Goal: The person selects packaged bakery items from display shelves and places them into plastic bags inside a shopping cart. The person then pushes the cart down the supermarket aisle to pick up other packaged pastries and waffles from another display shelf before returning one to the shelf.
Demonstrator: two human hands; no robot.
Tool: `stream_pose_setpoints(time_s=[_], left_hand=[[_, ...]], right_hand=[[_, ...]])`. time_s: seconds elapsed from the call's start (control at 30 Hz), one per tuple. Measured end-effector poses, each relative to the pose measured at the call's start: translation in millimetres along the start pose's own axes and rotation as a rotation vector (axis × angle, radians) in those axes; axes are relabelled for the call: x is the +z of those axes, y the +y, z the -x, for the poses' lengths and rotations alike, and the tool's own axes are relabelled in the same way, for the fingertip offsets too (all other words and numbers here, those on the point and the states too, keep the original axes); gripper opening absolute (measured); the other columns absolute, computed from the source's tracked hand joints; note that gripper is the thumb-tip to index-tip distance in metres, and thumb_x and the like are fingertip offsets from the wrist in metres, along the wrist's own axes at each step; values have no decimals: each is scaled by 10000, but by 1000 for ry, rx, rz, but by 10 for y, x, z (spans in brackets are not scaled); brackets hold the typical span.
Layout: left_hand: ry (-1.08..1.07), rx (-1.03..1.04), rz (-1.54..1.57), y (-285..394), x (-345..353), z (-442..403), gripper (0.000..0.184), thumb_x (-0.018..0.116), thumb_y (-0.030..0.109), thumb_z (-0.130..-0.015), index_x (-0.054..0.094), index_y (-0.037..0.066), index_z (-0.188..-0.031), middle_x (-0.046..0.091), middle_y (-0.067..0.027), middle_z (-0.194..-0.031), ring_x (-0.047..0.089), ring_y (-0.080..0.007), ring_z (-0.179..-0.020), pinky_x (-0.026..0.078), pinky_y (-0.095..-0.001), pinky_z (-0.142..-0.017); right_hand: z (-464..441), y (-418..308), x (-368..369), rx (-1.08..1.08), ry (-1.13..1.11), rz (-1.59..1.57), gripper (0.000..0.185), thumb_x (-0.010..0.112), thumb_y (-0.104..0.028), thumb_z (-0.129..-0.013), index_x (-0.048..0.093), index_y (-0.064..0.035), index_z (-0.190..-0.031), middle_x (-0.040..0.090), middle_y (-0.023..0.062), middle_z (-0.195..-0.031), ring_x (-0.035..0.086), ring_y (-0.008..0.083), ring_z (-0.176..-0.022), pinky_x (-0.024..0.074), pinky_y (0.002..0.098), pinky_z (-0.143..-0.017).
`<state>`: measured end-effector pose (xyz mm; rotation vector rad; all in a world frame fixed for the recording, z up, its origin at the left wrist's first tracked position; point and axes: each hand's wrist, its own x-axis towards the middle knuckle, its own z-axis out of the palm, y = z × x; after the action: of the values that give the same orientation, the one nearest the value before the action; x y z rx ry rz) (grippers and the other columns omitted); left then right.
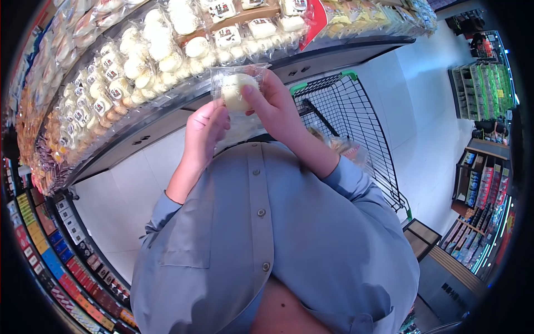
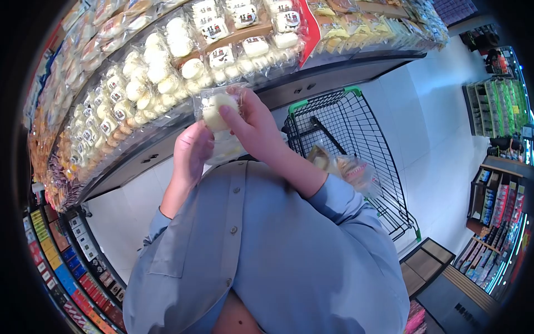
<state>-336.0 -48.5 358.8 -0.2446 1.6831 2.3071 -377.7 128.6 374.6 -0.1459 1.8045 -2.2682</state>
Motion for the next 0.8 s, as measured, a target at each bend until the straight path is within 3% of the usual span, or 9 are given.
stream_pose_setpoints(time_s=[0.23,0.37,0.43,0.53,0.6,0.67,0.8], left_hand=[[51,-3,72,-41,-33,-43,288,573,239,-995,656,44,-1189,569,51,-790,446,1,-626,314,-152,-512],[152,34,88,17,42,-79,308,579,220,-992,640,44,-1237,559,58,-789,433,11,-620,310,-146,-512],[312,175,-32,-8,78,-134,345,606,149,-973,602,35,-1298,535,73,-772,413,19,-612,311,-144,-521],[126,189,-154,40,101,-60,408,618,55,-943,560,22,-1346,516,84,-764,410,17,-615,318,-144,-533],[18,165,-210,1,104,-32,427,597,1,-930,528,9,-1351,507,75,-766,411,7,-615,324,-145,-541],[10,360,-151,-89,30,-76,325,552,29,-956,538,27,-1281,548,57,-811,445,-9,-679,333,-150,-579],[82,258,-67,-45,3,-103,328,564,175,-987,485,30,-1270,566,35,-852,477,-16,-727,368,-157,-647]], right_hand=[[-75,20,-81,57,-5,-34,401,547,-219,-1010,461,-10,-1340,640,18,-927,576,41,-807,475,210,-653],[-112,141,-105,-57,18,56,522,592,-247,-988,396,-5,-1407,612,62,-1107,583,82,-895,496,241,-778],[-117,176,-95,-122,52,165,575,612,-257,-978,365,-2,-1429,592,78,-1175,586,103,-940,499,257,-830],[-109,174,-93,-69,-83,-18,677,652,-276,-953,302,-13,-1469,544,103,-1259,582,148,-1031,503,314,-899],[-137,98,-116,123,-118,-368,639,633,-246,-966,302,-35,-1470,550,98,-1271,587,157,-1076,512,347,-905],[-140,48,-141,147,-133,-502,597,619,-228,-974,324,-44,-1459,556,87,-1269,587,153,-1087,514,349,-905],[-118,-74,-181,230,-229,-760,459,576,-179,-997,408,-55,-1405,575,53,-1250,588,136,-1106,509,326,-911]])
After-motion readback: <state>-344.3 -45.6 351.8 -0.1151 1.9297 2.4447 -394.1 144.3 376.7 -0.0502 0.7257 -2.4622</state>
